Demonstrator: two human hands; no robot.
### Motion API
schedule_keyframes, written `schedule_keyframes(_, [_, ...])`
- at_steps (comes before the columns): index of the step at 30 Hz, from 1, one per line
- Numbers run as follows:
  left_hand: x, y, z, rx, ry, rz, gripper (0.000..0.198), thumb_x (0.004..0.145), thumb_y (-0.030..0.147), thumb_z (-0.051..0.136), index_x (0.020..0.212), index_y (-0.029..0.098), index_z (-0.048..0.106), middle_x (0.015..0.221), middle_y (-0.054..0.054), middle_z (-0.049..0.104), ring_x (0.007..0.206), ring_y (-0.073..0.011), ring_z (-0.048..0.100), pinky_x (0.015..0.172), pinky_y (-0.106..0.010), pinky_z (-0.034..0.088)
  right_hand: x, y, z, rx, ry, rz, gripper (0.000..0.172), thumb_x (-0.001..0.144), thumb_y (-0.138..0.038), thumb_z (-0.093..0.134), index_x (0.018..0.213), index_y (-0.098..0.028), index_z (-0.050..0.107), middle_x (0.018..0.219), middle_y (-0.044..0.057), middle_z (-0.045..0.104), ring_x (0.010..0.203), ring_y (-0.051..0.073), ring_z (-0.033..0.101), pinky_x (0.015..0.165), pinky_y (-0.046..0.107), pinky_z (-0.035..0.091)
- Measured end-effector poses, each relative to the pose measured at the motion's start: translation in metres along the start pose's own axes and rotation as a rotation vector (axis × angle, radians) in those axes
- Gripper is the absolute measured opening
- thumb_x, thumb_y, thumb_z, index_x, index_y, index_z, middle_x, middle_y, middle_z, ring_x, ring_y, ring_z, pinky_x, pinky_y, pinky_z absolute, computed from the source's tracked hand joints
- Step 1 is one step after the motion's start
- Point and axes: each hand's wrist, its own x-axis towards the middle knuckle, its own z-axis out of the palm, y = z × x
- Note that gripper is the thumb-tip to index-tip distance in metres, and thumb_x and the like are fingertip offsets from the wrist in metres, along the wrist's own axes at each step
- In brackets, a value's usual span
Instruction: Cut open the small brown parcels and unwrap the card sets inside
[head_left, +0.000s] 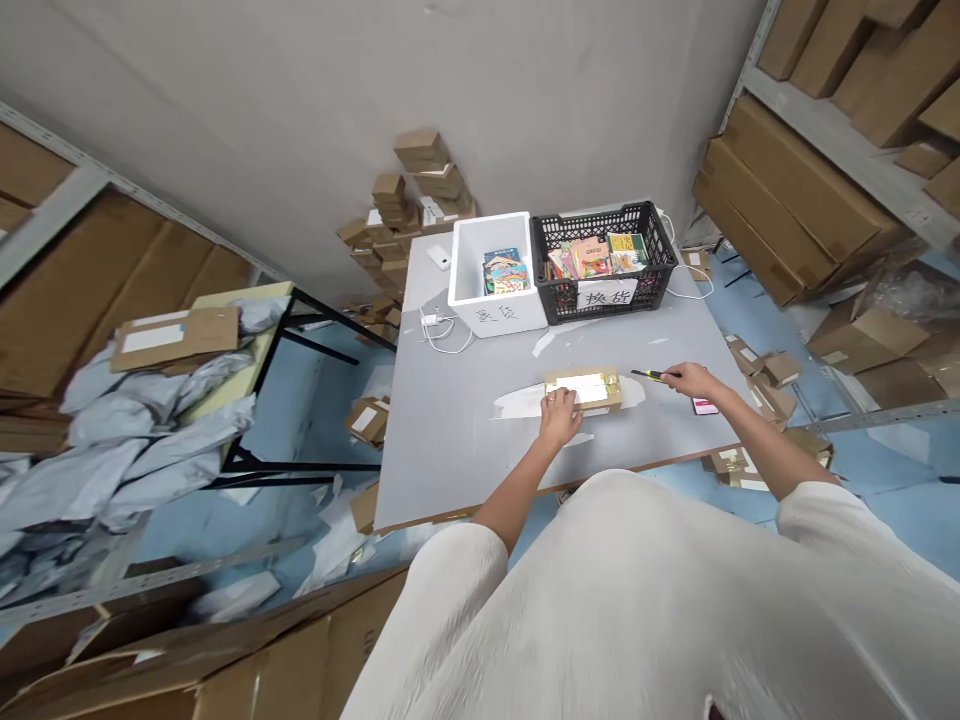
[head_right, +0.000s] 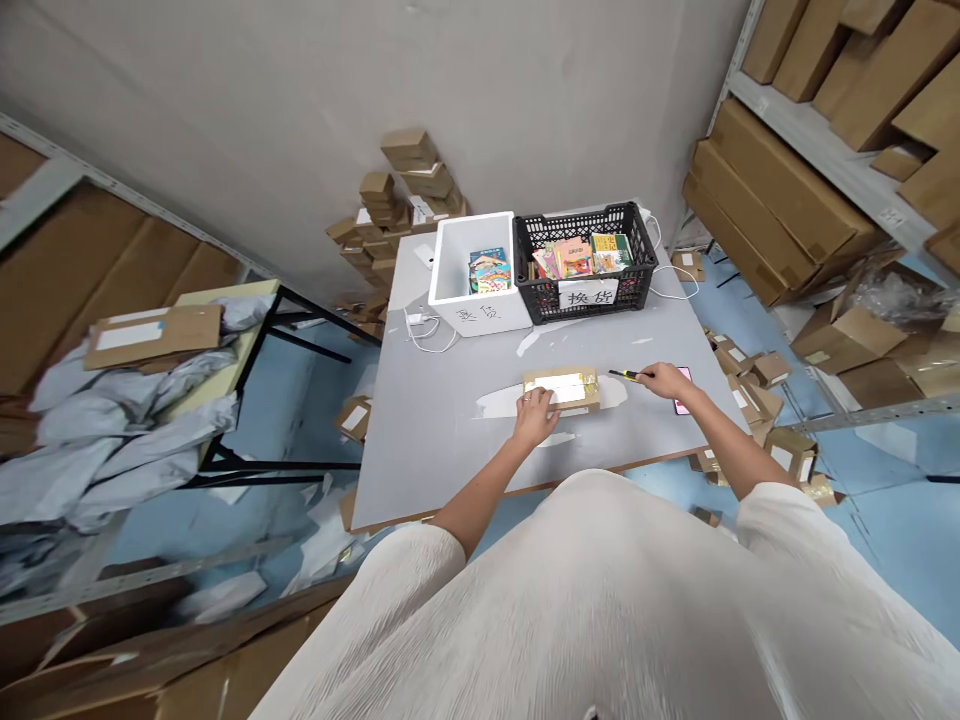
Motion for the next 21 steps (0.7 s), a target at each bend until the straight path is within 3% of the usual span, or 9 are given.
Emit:
schedule_keyframes(4, [0.034, 0.023, -0.003, 0.011, -0.114, 0.087, 0.052, 0.100, 0.046, 0.070, 0.146, 0.026, 0.058, 0.151, -0.015, 0.059, 0.141, -0.0345, 0.053, 0.121, -0.049, 0.038, 0.000, -0.004, 0.025, 0.093, -0.013, -0.049, 0.040, 0.103, -0.048, 0.055, 0.107, -0.021, 0.084, 0.093, 0.006, 0.082, 0.083, 0.020, 0.071, 0.071, 0.026, 0.049])
schedule_keyframes(9, [0.060, 0.036, -0.005, 0.069, -0.252, 0.053, 0.053, 0.094, 0.052, 0.078, 0.136, 0.024, 0.062, 0.142, -0.016, 0.065, 0.137, -0.0375, 0.058, 0.119, -0.051, 0.039, 0.005, -0.005, 0.040, 0.222, -0.048, -0.076, 0.037, 0.105, -0.045, 0.053, 0.104, -0.019, 0.080, 0.093, 0.006, 0.081, 0.079, 0.019, 0.073, 0.069, 0.026, 0.054])
schedule_keyframes(16, [0.060, 0.039, -0.002, 0.099, -0.263, 0.034, 0.061, 0.090, 0.049, 0.084, 0.139, 0.023, 0.059, 0.144, -0.016, 0.061, 0.137, -0.0373, 0.059, 0.128, -0.059, 0.027, 0.020, 0.001, 0.046, 0.305, -0.101, -0.103, 0.029, 0.104, -0.044, 0.064, 0.120, -0.022, 0.075, 0.090, 0.003, 0.079, 0.069, 0.016, 0.073, 0.064, 0.022, 0.053])
schedule_keyframes(21, [0.047, 0.040, 0.001, 0.104, -0.196, 0.054, 0.045, 0.094, 0.043, 0.082, 0.131, 0.026, 0.064, 0.137, -0.013, 0.060, 0.140, -0.0366, 0.056, 0.134, -0.065, 0.017, 0.037, 0.002, 0.035, 0.129, -0.182, -0.226, 0.028, 0.103, -0.039, 0.062, 0.117, -0.022, 0.080, 0.085, 0.001, 0.079, 0.074, 0.018, 0.073, 0.072, 0.025, 0.051])
